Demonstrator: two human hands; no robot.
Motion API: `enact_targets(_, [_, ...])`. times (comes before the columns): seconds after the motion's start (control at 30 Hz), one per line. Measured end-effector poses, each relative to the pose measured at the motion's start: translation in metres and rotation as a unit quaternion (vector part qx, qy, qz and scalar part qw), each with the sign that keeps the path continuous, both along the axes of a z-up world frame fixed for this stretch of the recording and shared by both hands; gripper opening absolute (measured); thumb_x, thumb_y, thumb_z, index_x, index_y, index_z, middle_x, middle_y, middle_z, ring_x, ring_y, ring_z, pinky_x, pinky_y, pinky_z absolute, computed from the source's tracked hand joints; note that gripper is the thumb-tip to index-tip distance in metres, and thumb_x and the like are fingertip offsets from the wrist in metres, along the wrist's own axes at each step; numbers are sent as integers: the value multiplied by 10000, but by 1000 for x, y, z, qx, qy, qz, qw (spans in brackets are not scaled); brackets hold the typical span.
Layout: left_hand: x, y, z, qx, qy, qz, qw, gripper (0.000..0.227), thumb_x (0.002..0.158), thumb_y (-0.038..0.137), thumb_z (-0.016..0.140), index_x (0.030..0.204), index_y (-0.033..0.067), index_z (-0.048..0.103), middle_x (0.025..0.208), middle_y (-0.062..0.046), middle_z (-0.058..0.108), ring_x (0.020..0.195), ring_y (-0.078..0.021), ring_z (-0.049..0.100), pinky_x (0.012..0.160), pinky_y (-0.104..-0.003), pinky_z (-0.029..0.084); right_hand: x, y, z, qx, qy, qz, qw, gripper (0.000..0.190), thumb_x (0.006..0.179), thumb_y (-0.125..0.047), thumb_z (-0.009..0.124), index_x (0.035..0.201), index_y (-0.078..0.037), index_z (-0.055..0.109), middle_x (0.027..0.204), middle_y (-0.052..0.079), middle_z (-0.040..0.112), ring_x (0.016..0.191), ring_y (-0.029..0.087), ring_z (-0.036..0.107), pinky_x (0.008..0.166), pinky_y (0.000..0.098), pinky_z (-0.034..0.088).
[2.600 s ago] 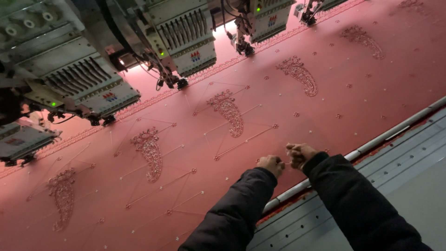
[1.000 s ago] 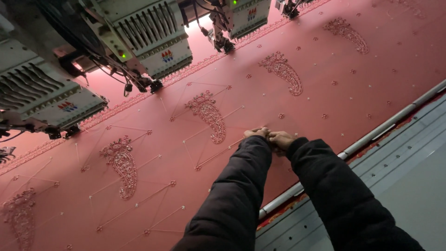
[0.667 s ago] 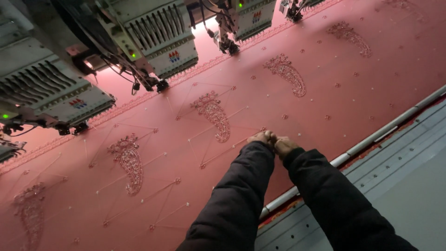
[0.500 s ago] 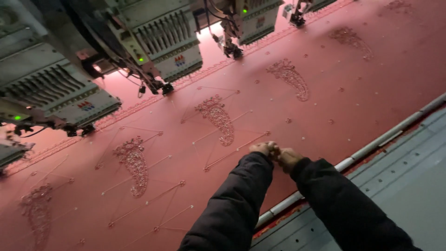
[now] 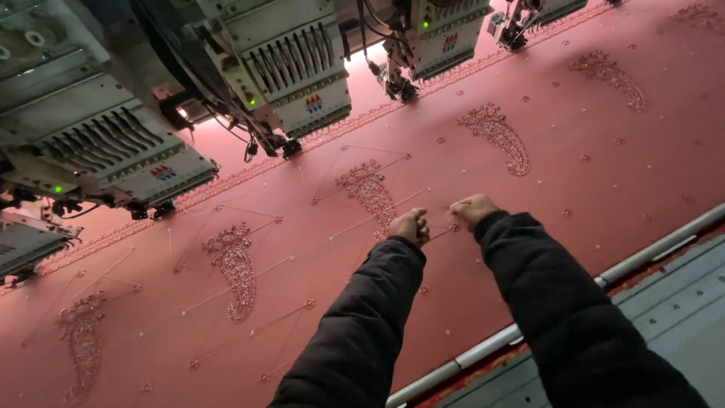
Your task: The person works at an industrial embroidery machine, manually checking and pulling threads across a pink fabric surface while the machine heads are positioned above.
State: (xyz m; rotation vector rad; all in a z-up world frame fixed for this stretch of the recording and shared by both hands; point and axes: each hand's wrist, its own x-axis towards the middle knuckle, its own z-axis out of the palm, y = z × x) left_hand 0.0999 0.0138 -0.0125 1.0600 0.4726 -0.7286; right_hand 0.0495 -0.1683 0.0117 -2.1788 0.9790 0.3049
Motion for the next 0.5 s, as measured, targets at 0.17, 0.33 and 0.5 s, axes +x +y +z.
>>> enact_targets(0.17, [34,-44,-32,7,31,31,999,277,982,102,556,742,10,658,522,-39,440,432,-175,474,377,-292,280,12,44,62,-26,19,47,998,160,790,-445,781,920,-374,841,987,11,813,1054,286,747,955,398,580])
enact_targets(0.33, [41,-36,4,107,-25,-46,993,156,864,82,673,708,69,666,590,-51,507,542,-225,535,496,-354,376,26,42,19,-87,18,69,994,231,806,-388,655,932,-296,825,1009,58,807,1052,318,747,919,450,581])
enact_targets(0.5, [43,-36,17,393,-217,-230,863,146,759,429,751,744,298,813,853,13,774,971,-263,736,999,-398,558,14,50,45,-101,-40,63,992,251,832,-434,662,964,-263,791,1010,56,796,1061,313,733,917,479,581])
